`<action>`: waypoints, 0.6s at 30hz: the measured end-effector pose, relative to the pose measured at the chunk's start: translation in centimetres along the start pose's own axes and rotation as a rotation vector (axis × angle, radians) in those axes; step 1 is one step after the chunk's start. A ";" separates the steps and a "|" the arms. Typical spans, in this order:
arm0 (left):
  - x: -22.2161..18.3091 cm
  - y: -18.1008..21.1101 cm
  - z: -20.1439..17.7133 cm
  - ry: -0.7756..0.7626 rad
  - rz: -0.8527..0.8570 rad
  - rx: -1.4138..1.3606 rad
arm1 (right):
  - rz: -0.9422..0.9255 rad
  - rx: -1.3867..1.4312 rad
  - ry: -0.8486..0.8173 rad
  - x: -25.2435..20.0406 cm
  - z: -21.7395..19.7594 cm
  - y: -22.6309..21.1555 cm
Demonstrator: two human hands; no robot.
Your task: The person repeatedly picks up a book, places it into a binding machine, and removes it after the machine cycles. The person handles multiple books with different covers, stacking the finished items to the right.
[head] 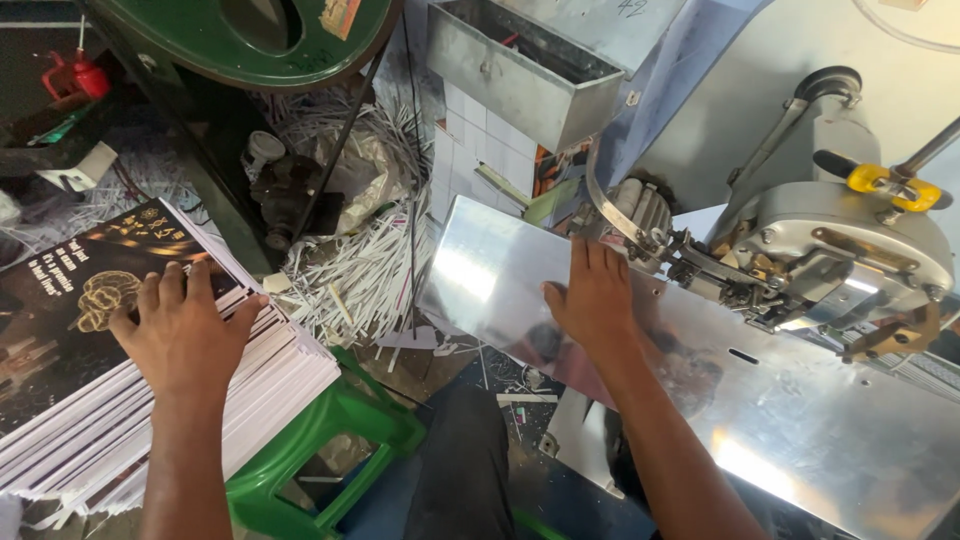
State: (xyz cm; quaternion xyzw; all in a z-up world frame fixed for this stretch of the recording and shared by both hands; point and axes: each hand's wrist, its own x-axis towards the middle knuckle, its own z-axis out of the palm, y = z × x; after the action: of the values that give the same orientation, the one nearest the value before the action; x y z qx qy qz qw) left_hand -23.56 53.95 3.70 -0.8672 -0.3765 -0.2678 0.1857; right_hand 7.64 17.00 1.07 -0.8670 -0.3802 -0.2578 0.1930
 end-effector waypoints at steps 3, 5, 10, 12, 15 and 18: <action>0.2 0.2 -0.7 -0.019 -0.013 -0.045 | -0.008 -0.017 0.015 -0.1 0.2 0.0; 0.2 0.7 -1.3 -0.041 -0.012 -0.049 | -0.007 -0.014 0.015 -0.2 0.1 0.1; -0.2 1.2 -2.7 -0.048 0.005 -0.039 | -0.029 -0.036 0.019 -0.1 0.0 0.1; -0.7 1.5 -3.1 -0.028 0.006 -0.055 | -0.035 -0.028 0.018 -0.1 0.0 0.1; -1.1 1.7 -3.7 0.008 0.038 -0.038 | -0.026 -0.019 0.001 -0.1 0.1 0.3; -1.2 2.3 -4.0 0.030 0.036 -0.043 | -0.035 -0.030 0.016 -0.1 0.2 0.3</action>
State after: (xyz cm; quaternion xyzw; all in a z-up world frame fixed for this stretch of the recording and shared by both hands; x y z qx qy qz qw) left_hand -23.82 49.68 5.83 -0.8735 -0.3523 -0.2853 0.1773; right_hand 7.85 16.81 0.82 -0.8610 -0.3898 -0.2737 0.1787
